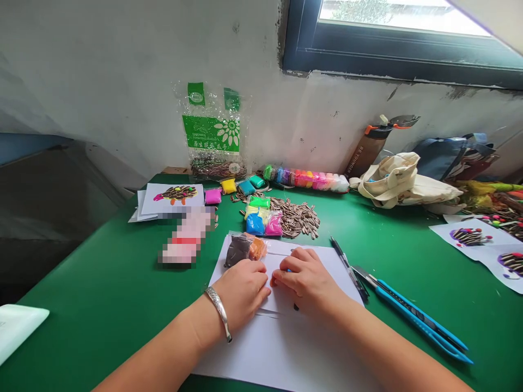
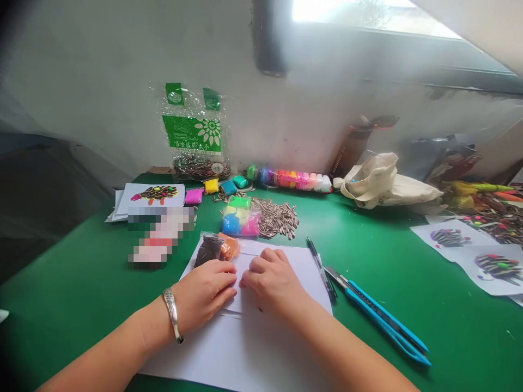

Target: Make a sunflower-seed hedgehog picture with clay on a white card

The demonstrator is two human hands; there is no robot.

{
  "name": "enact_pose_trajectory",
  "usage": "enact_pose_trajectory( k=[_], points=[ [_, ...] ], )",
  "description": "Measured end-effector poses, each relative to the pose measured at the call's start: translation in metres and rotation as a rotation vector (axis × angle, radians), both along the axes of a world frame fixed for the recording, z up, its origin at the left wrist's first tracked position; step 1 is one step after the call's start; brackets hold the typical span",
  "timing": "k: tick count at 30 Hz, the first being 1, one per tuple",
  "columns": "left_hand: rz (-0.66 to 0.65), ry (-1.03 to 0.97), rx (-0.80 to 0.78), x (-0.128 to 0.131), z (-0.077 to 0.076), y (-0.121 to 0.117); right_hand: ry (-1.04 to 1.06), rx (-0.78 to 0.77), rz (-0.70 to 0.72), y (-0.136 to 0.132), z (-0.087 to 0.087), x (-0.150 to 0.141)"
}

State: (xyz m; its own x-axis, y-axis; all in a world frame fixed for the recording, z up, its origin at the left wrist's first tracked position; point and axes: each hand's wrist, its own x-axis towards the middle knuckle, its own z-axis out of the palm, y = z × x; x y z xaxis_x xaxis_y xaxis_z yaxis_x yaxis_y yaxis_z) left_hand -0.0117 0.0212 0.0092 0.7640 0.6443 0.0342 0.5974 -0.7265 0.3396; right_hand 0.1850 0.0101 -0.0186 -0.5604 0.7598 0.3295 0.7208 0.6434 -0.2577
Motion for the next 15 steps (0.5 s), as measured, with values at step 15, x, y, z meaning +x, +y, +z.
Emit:
enact_pose_trajectory(
  k=[15],
  points=[
    [0.004, -0.008, -0.001, 0.001, 0.002, 0.001, 0.045, -0.230, -0.007, -0.003, 0.018, 0.004]
  ],
)
